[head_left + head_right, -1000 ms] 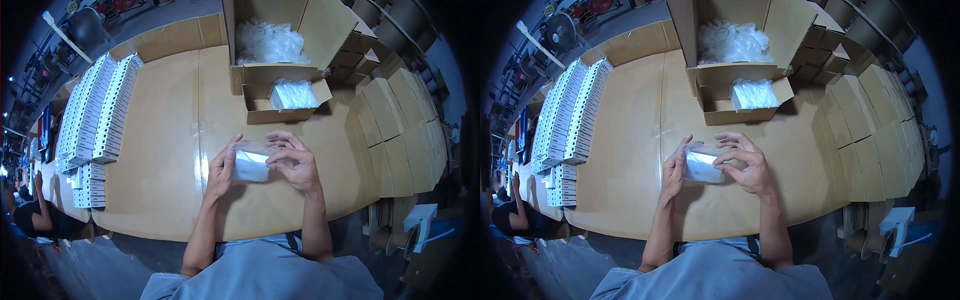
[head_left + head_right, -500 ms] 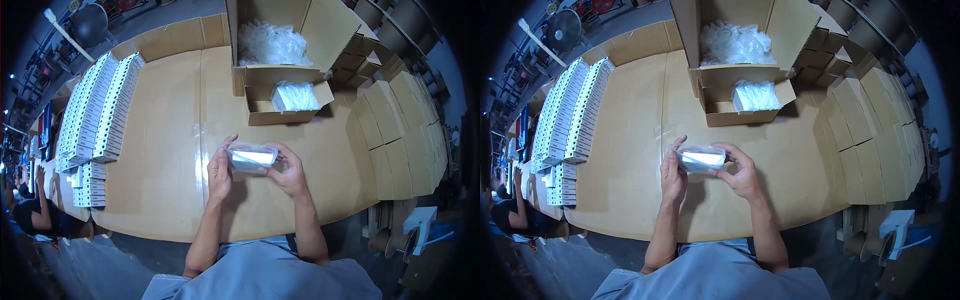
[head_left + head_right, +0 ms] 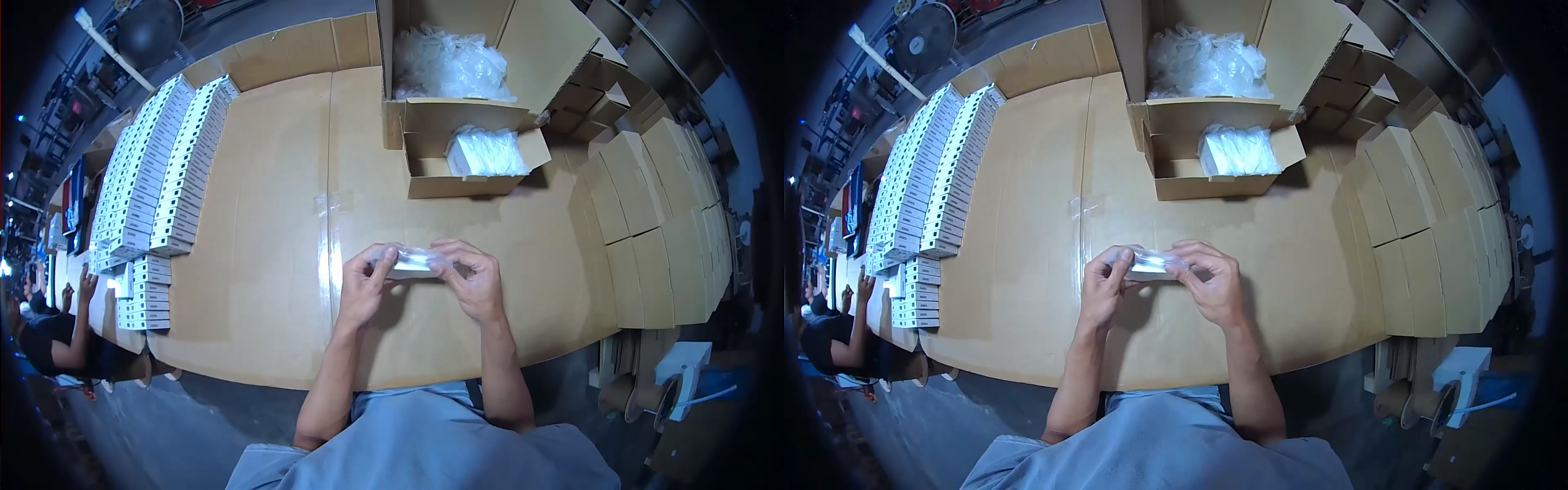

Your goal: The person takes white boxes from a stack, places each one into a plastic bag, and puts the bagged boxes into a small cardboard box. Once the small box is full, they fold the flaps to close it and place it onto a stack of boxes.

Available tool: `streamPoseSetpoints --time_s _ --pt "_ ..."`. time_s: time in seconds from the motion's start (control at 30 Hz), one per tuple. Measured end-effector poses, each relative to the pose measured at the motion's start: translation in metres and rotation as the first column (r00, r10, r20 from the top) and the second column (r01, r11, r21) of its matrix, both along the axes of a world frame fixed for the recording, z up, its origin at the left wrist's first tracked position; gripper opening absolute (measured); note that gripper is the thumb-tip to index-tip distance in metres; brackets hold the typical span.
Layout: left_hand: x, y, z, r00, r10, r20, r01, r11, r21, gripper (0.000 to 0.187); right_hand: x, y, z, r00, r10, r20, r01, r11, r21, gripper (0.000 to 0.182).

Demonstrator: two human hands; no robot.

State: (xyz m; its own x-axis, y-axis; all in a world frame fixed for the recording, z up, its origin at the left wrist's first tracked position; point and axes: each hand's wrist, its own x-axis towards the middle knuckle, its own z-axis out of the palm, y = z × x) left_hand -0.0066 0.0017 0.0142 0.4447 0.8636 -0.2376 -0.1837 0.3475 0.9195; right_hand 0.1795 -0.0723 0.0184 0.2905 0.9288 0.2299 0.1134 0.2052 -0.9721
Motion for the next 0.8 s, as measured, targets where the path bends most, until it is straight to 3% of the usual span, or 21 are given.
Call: streamPoseSetpoints --time_s 0.07,0.13,0.2,0.23,0.33,0.37,0.47,0.7,0.8 --pt "0.002 -0.002 0.000 0.998 0.048 -0.043 -0.046 0.998 0.045 0.031 0.005 -0.002 -0.006 0.998 -0.054 -0.038 0.054 0.999 0.004 0.001" --pt "0.003 0.001 0.001 0.996 0.051 -0.073 -0.046 0.997 0.066 0.031 0.009 0.000 0.003 0.969 -0.155 -0.193 0.157 0.988 -0.007 0.007" --pt "0.005 0.002 0.001 0.997 0.076 -0.030 -0.075 0.997 0.024 0.032 0.018 0.000 0.010 0.934 -0.258 -0.246 0.252 0.966 -0.057 0.010" --pt "0.006 0.003 0.000 0.996 0.089 -0.007 -0.089 0.996 0.004 0.032 0.020 0.001 0.015 0.962 -0.140 -0.235 0.163 0.983 0.082 0.006" --pt "0.008 0.005 -0.008 0.995 0.091 -0.045 -0.088 0.994 0.065 0.031 0.015 0.003 0.033 0.978 0.112 0.173 -0.122 0.992 0.044 0.017" --pt "0.009 0.005 -0.011 0.995 0.100 -0.004 -0.099 0.994 0.054 0.032 0.013 0.004 0.036 0.944 0.135 0.302 -0.150 0.988 0.025 0.031" --pt "0.009 0.002 -0.012 0.989 0.125 0.080 -0.127 0.992 0.011 0.036 0.008 0.004 0.032 0.958 0.163 0.237 -0.134 0.982 -0.137 0.033" --pt "0.004 0.005 -0.004 0.986 0.057 0.156 -0.052 0.998 -0.037 0.046 0.002 0.002 0.042 0.950 0.119 0.288 -0.060 0.977 -0.204 0.034" --pt "0.003 0.003 0.015 0.977 0.069 0.200 -0.069 0.998 -0.011 0.045 0.008 0.001 0.031 0.936 0.113 0.334 -0.066 0.987 -0.148 0.032"
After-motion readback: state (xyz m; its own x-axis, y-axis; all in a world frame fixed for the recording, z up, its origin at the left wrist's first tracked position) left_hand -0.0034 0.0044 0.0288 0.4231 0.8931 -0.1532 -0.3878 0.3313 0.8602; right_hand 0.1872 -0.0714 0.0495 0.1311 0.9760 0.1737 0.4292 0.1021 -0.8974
